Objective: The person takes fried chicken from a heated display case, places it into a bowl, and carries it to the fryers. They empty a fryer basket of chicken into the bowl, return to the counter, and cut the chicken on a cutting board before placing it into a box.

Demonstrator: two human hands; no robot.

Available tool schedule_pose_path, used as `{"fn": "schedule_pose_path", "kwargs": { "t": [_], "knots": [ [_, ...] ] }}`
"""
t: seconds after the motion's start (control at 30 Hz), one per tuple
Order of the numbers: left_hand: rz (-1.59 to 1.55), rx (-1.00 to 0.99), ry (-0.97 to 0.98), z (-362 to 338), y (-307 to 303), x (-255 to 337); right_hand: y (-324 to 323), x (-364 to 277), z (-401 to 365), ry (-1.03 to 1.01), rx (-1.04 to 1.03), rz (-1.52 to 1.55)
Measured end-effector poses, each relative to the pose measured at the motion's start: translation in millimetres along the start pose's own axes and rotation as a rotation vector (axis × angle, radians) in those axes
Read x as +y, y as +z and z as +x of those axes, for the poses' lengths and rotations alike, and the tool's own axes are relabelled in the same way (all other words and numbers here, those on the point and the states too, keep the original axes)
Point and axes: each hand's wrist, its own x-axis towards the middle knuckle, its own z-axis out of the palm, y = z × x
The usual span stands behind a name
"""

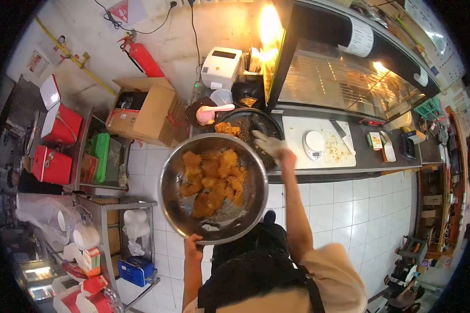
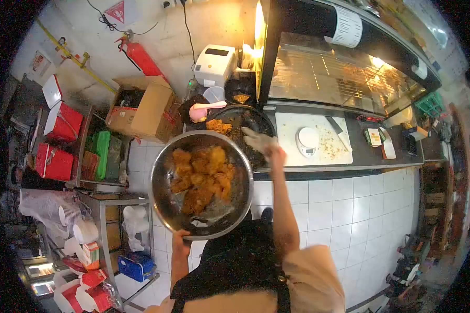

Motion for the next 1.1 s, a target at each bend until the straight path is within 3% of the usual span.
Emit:
{"fn": "schedule_pose_path", "kwargs": {
  "t": [0.07,0.17,0.2,0.23,0.33,0.5,0.6,0.7,0.77,0.9,0.97,1.0,1.03,1.1],
  "knots": [
    [0.012,-0.057,-0.032,37.7,8.0,-10.9,-66.3,0.0,-23.8,0.023,0.018,0.304],
    [0.021,-0.026,-0.034,47.4,70.8,-17.1,-125.0,-82.5,-90.0,0.07,0.1,0.381],
    [0.014,-0.012,0.057,56.7,82.4,-23.3,-149.1,-82.7,-96.7,0.083,0.117,0.423],
    [0.031,-0.089,0.035,66.2,87.1,-19.3,-167.6,-85.2,-105.8,0.1,0.136,0.464],
    [0.035,-0.033,0.0,77.1,119.1,-18.7,-194.2,-95.2,-125.7,0.132,0.223,0.405],
    [0.013,-0.139,0.043,116.2,141.2,-20.5,-195.2,-80.6,-121.7,0.2,0.225,0.395],
    [0.219,-0.097,0.116,100.7,202.1,-5.7,-182.5,-73.8,-111.3,0.249,0.162,0.412],
    [0.247,-0.067,0.044,111.9,207.2,-6.4,-172.3,-79.3,-98.6,0.269,0.096,0.442],
    [0.261,-0.079,0.098,101.9,206.3,-10.4,-169.6,-87.9,-95.4,0.26,0.055,0.507],
    [0.215,-0.067,0.152,95.0,177.1,-28.1,-171.9,-105.5,-86.8,0.246,0.024,0.842],
    [0.267,0.04,0.238,80.6,162.2,-34.1,-163.4,-128.3,-85.2,0.216,0.049,0.923],
    [0.28,0.107,0.251,69.7,156.5,-35.2,-167.7,-122.8,-80.9,0.178,-0.092,1.031],
    [0.34,0.223,0.293,55.5,160.0,-33.1,-159.7,-134.1,-79.1,0.214,-0.08,1.157],
    [0.403,0.274,0.637,43.7,159.6,-42.4,-150.0,-150.5,-82.5,0.222,-0.109,1.211]
  ]
}}
